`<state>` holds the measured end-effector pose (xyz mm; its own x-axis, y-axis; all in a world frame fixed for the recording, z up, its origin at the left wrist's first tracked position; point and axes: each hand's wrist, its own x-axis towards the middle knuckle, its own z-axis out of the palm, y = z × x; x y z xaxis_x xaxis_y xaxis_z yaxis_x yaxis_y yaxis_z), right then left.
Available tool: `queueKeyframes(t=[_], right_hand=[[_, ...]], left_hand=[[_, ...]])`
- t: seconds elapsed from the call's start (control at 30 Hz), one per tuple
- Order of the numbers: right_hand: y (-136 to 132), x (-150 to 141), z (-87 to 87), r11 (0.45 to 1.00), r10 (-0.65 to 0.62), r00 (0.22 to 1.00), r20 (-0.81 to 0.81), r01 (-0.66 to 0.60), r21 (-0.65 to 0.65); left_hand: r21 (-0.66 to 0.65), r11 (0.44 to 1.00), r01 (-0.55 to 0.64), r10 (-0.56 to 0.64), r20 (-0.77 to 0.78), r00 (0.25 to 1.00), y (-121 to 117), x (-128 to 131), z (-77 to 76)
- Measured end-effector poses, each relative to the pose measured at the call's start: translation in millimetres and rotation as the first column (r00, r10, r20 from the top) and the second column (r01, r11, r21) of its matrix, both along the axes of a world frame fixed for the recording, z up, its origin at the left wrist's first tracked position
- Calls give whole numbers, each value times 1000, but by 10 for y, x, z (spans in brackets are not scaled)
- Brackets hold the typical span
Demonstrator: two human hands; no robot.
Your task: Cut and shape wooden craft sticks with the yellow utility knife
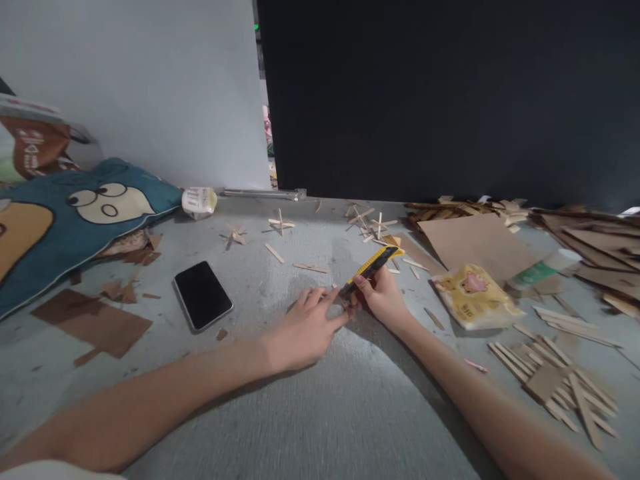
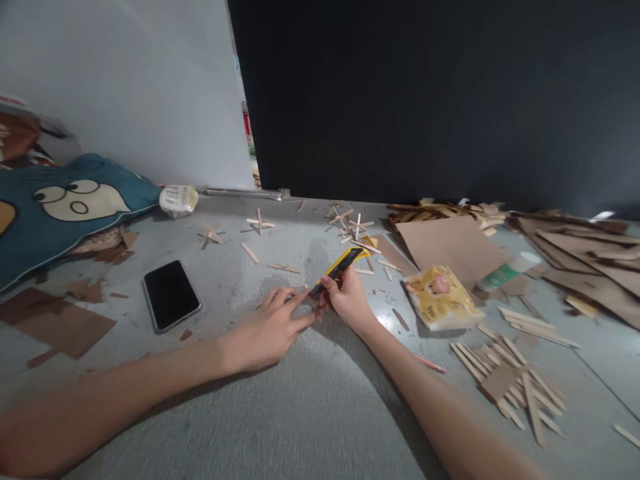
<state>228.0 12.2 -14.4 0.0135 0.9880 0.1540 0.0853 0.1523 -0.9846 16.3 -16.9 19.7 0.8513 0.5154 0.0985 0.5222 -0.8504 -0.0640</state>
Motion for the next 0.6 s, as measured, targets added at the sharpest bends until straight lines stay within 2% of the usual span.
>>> queueKeyframes(t=[0.37, 0.6], right_hand=[[18, 18, -49, 999, 4, 1000, 8, -4, 33], [26, 29, -56, 997, -27, 996, 84, 21, 68]], left_hand=[[1, 1000, -2, 2, 22, 1000, -15, -1, -9], [5, 1000, -7, 7, 32, 999, -16, -3, -4]])
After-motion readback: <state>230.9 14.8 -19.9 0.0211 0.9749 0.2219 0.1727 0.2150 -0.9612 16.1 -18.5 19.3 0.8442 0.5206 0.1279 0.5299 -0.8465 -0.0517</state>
